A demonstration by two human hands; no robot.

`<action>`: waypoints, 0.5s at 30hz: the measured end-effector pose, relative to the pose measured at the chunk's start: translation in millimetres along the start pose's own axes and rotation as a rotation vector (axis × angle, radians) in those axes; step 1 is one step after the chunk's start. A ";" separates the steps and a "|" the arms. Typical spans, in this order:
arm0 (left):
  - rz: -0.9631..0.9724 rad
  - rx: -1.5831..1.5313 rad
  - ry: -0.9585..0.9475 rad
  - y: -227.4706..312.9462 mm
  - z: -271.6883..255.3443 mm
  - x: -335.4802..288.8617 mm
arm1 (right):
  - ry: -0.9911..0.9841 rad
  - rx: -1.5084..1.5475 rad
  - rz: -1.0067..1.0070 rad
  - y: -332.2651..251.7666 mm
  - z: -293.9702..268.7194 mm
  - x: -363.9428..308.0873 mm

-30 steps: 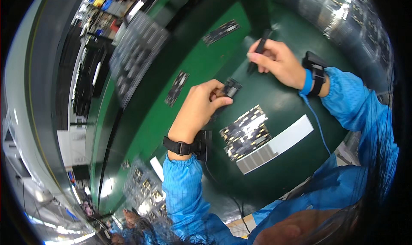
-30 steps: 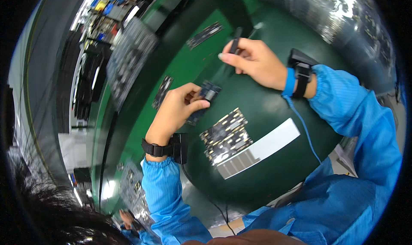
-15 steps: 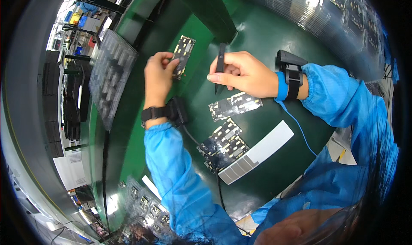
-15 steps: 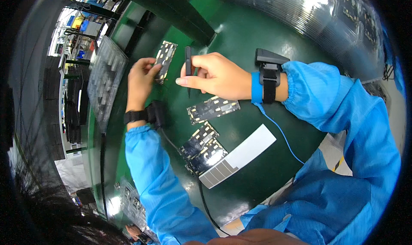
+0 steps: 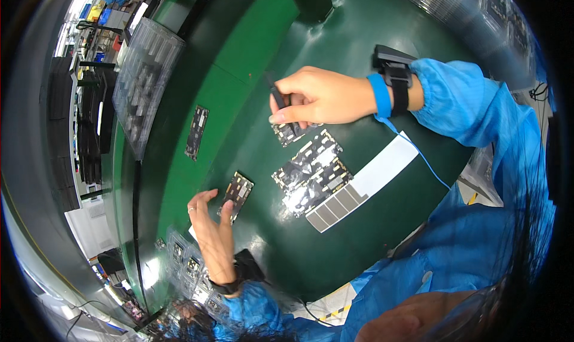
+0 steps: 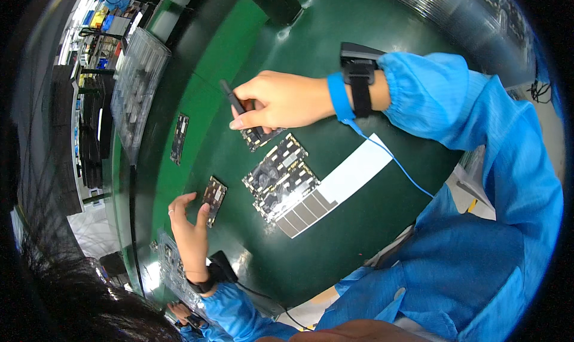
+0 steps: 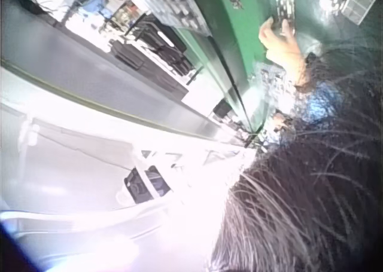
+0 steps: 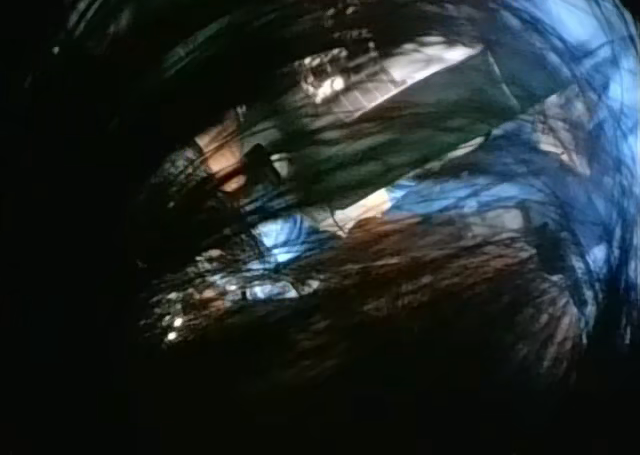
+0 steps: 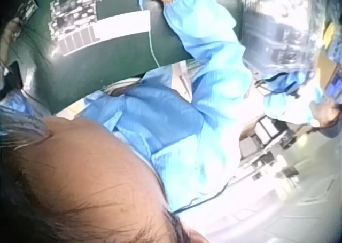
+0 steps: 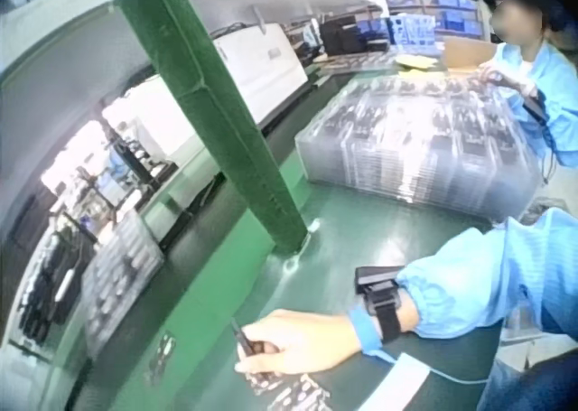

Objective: The worker is assembling or inspecting small circuit board components on a production line bench.

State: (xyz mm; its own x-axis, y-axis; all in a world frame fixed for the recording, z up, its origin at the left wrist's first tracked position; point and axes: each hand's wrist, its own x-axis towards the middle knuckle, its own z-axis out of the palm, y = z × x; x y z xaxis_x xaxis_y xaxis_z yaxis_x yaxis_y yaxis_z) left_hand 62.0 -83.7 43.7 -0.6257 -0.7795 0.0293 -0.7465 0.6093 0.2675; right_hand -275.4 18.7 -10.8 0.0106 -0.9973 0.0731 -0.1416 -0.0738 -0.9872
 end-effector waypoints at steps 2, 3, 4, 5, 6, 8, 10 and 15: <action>0.170 -0.110 0.035 35.9 10.3 -13.3 | -0.064 -0.004 -0.005 5.4 1.3 5.0; 0.264 -0.140 -0.020 52.1 17.5 -24.6 | -0.166 -0.009 -0.027 4.9 7.8 14.8; 0.277 -0.240 -0.171 71.6 21.5 -37.6 | -0.207 -0.005 -0.014 -0.7 11.5 18.9; 0.361 -0.266 -0.225 87.0 29.2 -48.6 | -0.206 -0.011 -0.008 -3.1 14.9 21.5; 0.401 -0.219 -0.248 100.3 34.7 -57.7 | -0.205 0.054 0.003 -3.9 18.0 22.9; 0.450 -0.141 -0.206 112.9 47.6 -62.2 | -0.161 0.122 0.009 -6.7 19.8 21.5; 0.476 -0.131 -0.187 116.4 54.5 -59.8 | -0.071 0.130 0.044 -15.6 15.7 14.1; 0.431 -0.129 -0.166 132.2 55.0 -78.6 | -0.007 0.061 0.047 -39.4 5.6 -48.2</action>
State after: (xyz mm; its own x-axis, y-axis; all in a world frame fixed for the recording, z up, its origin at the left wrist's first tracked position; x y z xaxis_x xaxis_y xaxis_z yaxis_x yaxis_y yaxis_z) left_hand 0.1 66.1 23.7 -0.9075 -0.4200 0.0129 -0.3835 0.8405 0.3827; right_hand -264.8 69.7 23.8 0.0123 -0.9996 0.0256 -0.0818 -0.0265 -0.9963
